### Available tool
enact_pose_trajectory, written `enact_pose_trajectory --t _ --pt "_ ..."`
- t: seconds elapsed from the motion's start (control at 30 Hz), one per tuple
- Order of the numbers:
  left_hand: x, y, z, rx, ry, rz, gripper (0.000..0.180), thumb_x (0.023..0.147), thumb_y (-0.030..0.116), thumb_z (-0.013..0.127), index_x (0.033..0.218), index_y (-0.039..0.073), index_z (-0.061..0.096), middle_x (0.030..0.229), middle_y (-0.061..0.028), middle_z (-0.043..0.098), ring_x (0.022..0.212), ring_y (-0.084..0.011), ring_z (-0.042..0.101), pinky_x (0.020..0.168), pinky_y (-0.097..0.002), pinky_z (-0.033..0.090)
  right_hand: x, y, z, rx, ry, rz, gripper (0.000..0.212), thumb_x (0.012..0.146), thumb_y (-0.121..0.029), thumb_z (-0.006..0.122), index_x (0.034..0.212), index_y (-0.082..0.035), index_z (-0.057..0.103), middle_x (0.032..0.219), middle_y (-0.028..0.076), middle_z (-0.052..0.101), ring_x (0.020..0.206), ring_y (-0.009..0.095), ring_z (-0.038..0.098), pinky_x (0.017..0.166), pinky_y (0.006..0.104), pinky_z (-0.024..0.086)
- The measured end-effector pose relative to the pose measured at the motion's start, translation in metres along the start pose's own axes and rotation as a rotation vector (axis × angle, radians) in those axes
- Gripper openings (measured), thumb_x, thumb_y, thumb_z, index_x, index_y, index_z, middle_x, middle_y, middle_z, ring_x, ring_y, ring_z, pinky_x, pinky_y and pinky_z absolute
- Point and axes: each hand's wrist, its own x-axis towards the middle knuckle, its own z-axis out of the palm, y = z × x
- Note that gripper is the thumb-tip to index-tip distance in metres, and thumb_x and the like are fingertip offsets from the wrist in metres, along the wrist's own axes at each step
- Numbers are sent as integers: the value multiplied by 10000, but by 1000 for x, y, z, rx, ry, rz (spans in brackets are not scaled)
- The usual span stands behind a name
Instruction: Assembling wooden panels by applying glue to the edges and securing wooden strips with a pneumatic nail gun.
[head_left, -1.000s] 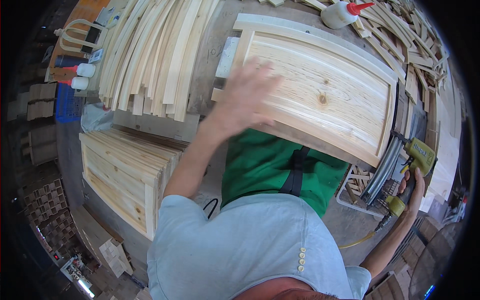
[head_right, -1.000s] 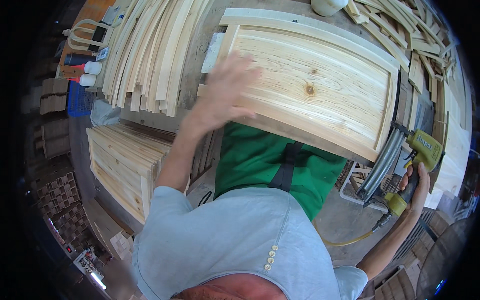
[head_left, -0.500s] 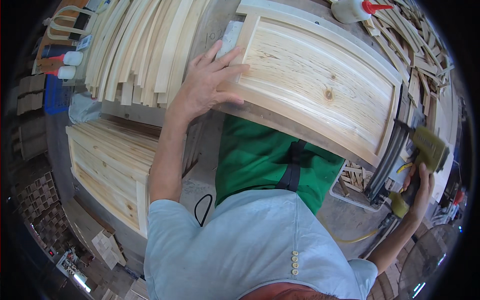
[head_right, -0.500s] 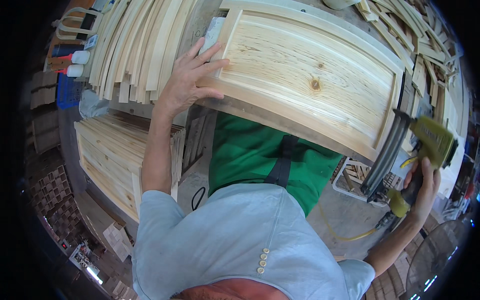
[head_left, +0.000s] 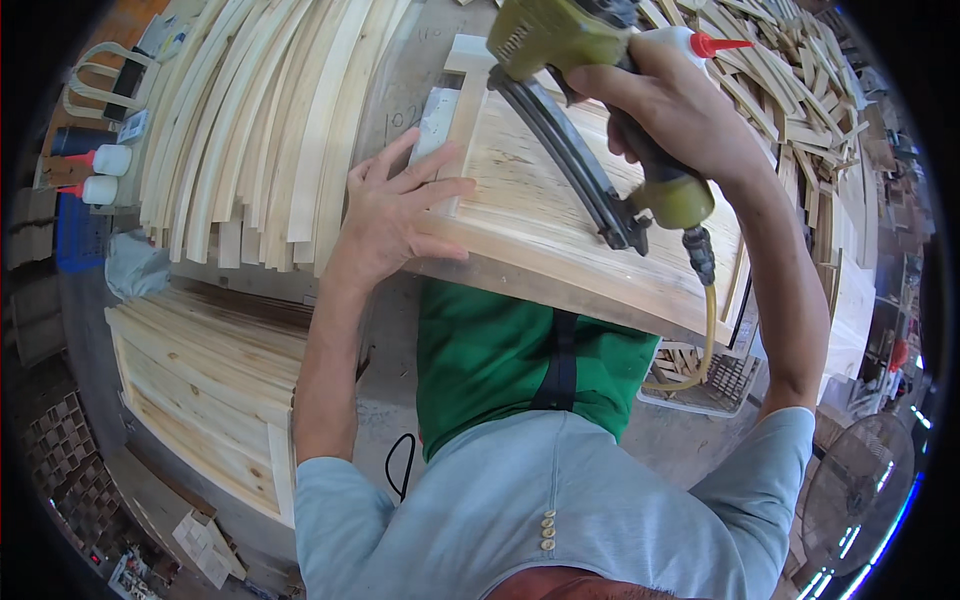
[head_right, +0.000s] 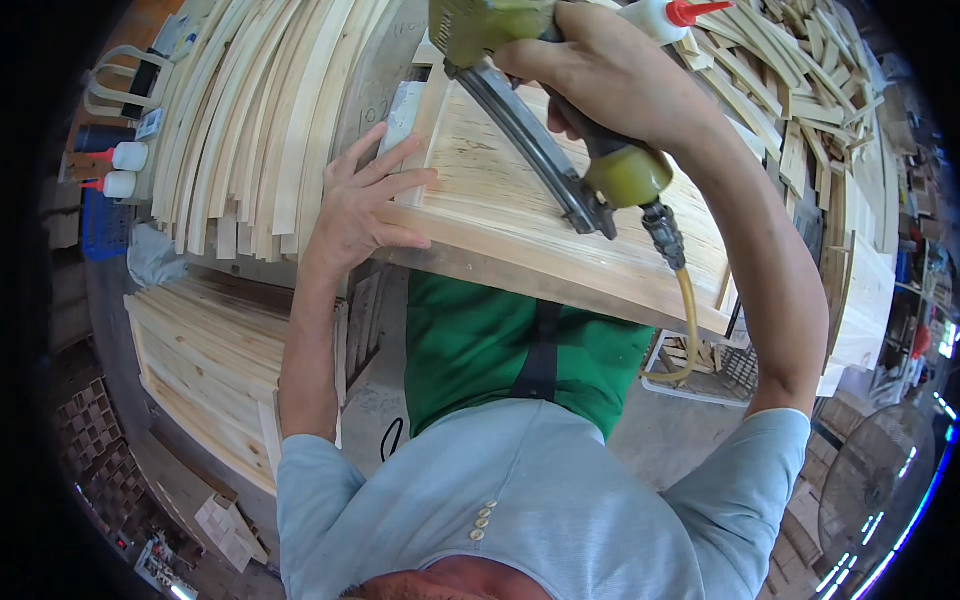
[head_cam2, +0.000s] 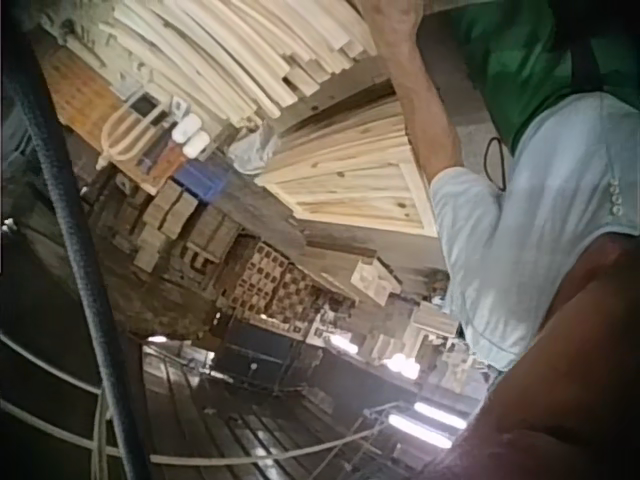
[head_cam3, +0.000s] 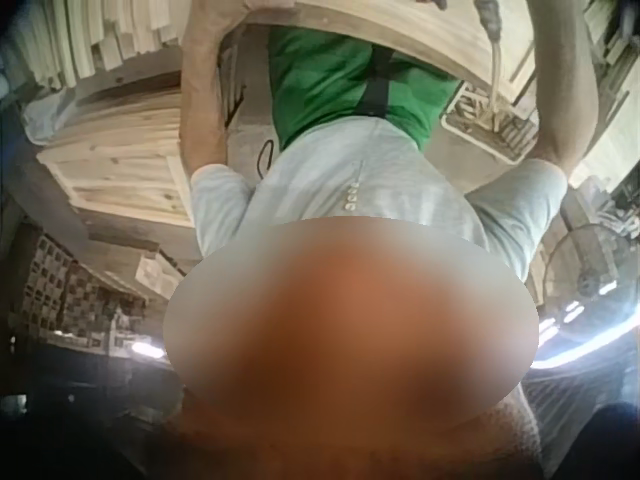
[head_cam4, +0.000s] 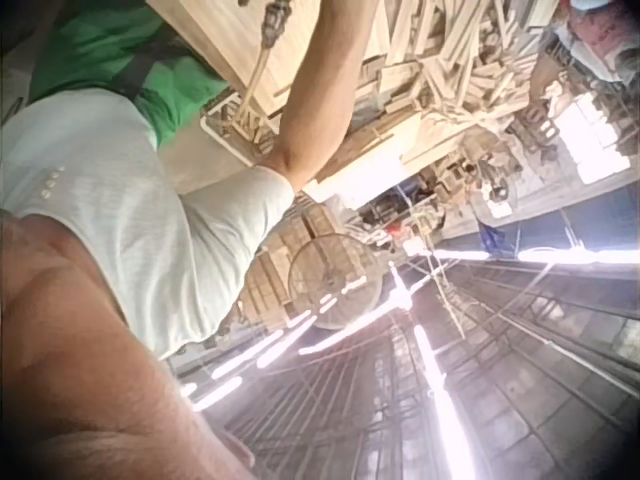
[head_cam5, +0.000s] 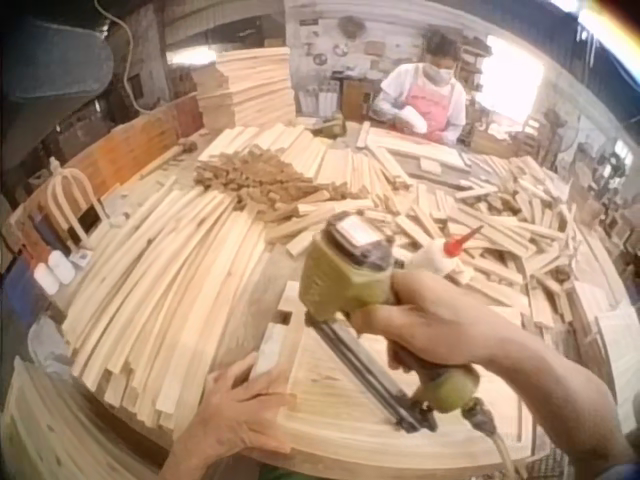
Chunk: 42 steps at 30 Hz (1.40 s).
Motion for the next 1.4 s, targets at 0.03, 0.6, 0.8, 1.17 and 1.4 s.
enact_pose_trajectory --t 0.03,0.6,0.8,1.17,1.4 --pt "0 0 0 -27 8 -2 660 519 521 769 1127 273 696 1403 69 518 1354 -267 366 1045 -495 289 4 -1 3 -6 -3 6 384 910 -326 617 1006 46 609 678 60 615 526 88 599 477 222 487" --pt "-2 -6 5 -14 39 -8 708 498 531 779 1157 288 684 1374 62 548 1343 -251 378 1061 -466 256 -5 -10 9 -2 50 -50 346 925 -299 608 1000 38 609 786 59 642 561 89 595 477 222 478" --pt "-3 -6 7 -65 85 -43 999 475 599 771 1379 274 497 1276 6 618 1341 -253 382 1069 -468 241 -53 -16 31 128 -12 5 285 907 -210 617 1042 39 593 661 49 590 525 98 585 476 246 479" --pt "-5 -15 15 6 135 1 1072 470 590 805 1420 248 445 1213 -35 639 1328 -255 407 1046 -489 271 -60 -35 61 6 -165 93 292 909 -230 625 1015 40 586 660 27 581 579 86 580 519 245 466" --pt "-6 -13 18 -48 173 -15 1015 461 520 858 1378 272 499 1262 -7 608 1314 -251 422 1048 -505 286 -70 -44 63 -23 -204 117 340 888 -218 611 1050 73 541 727 191 632 644 257 656 615 375 504"
